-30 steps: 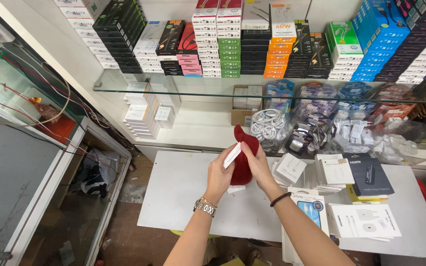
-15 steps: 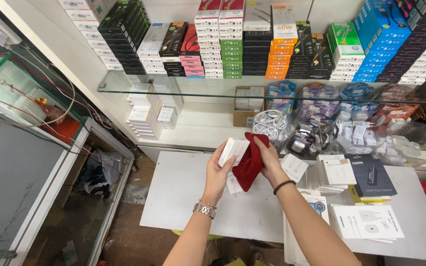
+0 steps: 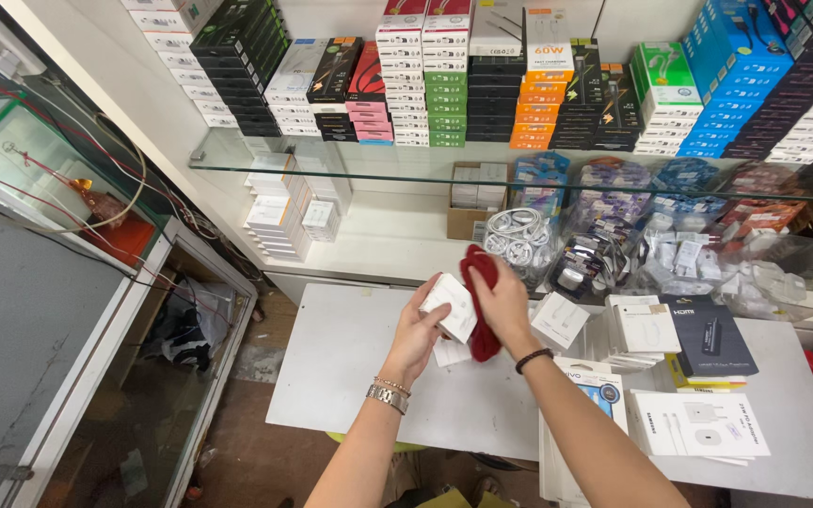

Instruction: The person wipes small white boxes with a red cloth, one at a time, then stacks them on a glass shelf. The person repeats this process for multiple boxes, handling each individually and placing them in a neat stack.

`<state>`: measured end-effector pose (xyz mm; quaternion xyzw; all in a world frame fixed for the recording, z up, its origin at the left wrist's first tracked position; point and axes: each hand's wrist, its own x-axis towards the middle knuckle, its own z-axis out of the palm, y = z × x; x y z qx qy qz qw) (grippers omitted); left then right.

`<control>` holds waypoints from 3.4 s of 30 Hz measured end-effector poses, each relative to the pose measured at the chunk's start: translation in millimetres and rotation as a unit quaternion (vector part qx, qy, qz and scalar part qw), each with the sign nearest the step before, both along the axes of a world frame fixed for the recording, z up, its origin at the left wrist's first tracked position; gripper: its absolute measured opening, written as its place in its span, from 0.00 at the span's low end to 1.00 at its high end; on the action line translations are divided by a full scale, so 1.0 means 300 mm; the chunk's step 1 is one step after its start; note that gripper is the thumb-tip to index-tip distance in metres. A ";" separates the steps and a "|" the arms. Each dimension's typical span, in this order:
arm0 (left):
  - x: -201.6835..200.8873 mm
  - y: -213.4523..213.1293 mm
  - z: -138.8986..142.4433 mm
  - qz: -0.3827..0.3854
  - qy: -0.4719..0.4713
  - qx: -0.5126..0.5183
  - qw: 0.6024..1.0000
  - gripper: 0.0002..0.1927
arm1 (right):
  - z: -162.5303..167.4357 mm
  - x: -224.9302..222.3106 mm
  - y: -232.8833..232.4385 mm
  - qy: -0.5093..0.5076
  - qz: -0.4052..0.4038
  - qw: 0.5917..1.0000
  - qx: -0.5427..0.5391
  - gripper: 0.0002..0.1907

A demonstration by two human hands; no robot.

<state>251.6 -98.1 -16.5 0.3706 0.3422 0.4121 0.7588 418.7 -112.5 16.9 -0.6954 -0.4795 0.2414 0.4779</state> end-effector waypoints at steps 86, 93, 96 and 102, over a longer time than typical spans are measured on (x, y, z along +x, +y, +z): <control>-0.054 -0.018 0.008 0.078 -0.185 -0.082 0.976 0.35 | 0.109 -0.246 -0.014 -0.354 0.119 0.895 0.244 0.25; -0.140 -0.008 0.008 0.023 -0.177 -0.069 0.982 0.38 | 0.119 -0.083 0.054 0.042 0.052 0.998 0.006 0.20; -0.128 0.010 0.002 0.056 -0.102 -0.094 0.989 0.47 | 0.109 -0.148 0.026 0.096 0.162 0.978 0.088 0.22; -0.061 -0.016 0.009 0.125 0.001 -0.073 0.989 0.48 | 0.120 -0.312 -0.011 -0.081 0.205 0.969 0.109 0.26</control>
